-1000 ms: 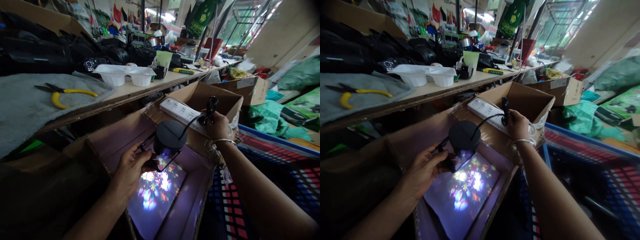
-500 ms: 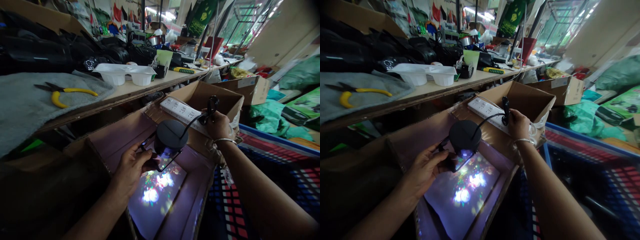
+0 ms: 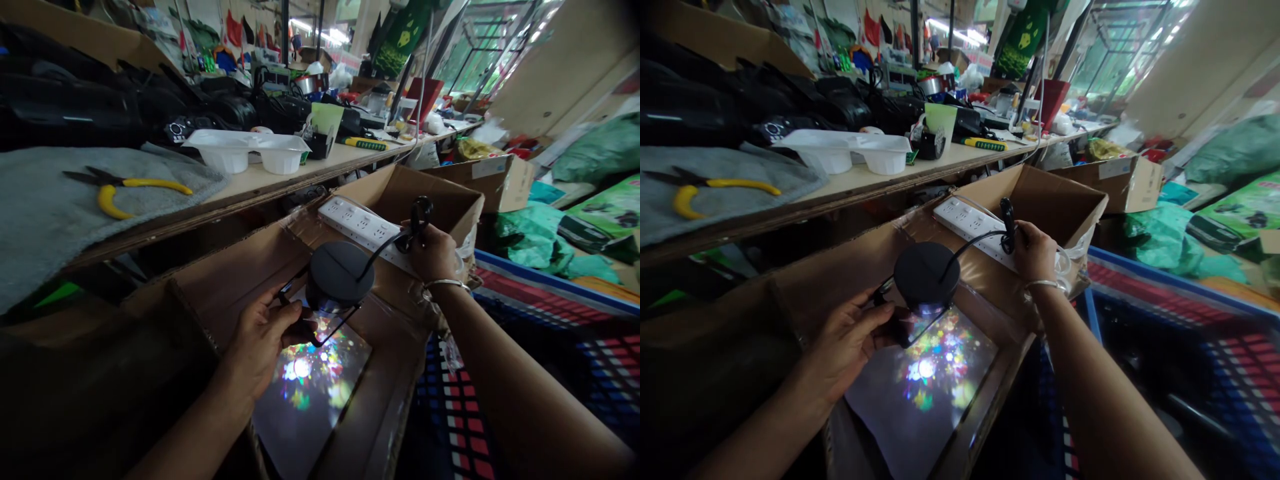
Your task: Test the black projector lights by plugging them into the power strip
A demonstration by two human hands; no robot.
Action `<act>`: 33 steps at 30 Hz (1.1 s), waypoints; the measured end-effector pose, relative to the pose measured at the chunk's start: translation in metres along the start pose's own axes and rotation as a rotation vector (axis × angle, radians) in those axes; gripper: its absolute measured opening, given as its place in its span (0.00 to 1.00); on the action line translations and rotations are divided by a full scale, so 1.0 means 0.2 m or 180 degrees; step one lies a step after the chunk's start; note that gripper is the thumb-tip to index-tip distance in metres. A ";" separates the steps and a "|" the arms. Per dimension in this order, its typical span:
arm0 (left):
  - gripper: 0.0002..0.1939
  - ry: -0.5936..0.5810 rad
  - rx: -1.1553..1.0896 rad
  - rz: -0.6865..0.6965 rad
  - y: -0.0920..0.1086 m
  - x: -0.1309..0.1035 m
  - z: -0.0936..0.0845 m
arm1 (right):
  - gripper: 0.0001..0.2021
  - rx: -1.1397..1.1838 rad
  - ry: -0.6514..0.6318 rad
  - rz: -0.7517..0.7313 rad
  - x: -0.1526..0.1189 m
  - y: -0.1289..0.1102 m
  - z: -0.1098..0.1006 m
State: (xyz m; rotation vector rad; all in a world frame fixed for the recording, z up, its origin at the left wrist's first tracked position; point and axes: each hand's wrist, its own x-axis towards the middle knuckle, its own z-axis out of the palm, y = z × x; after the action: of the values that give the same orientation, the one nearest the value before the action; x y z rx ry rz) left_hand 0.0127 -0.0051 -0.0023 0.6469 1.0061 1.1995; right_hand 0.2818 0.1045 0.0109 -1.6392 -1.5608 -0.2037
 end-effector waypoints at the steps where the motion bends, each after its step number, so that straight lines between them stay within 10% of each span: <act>1: 0.25 0.0012 -0.0003 -0.0006 0.00 0.00 0.00 | 0.15 0.0006 -0.0007 0.0012 0.00 0.00 0.00; 33: 0.23 0.0005 -0.0049 0.0025 0.00 -0.01 0.00 | 0.16 -0.0112 -0.0013 -0.0026 0.00 0.01 0.00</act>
State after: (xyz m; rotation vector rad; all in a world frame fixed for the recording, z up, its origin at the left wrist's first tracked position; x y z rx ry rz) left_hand 0.0137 -0.0065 -0.0020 0.6383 0.9957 1.2136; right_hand 0.2836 0.1052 0.0100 -1.6618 -1.5751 -0.2335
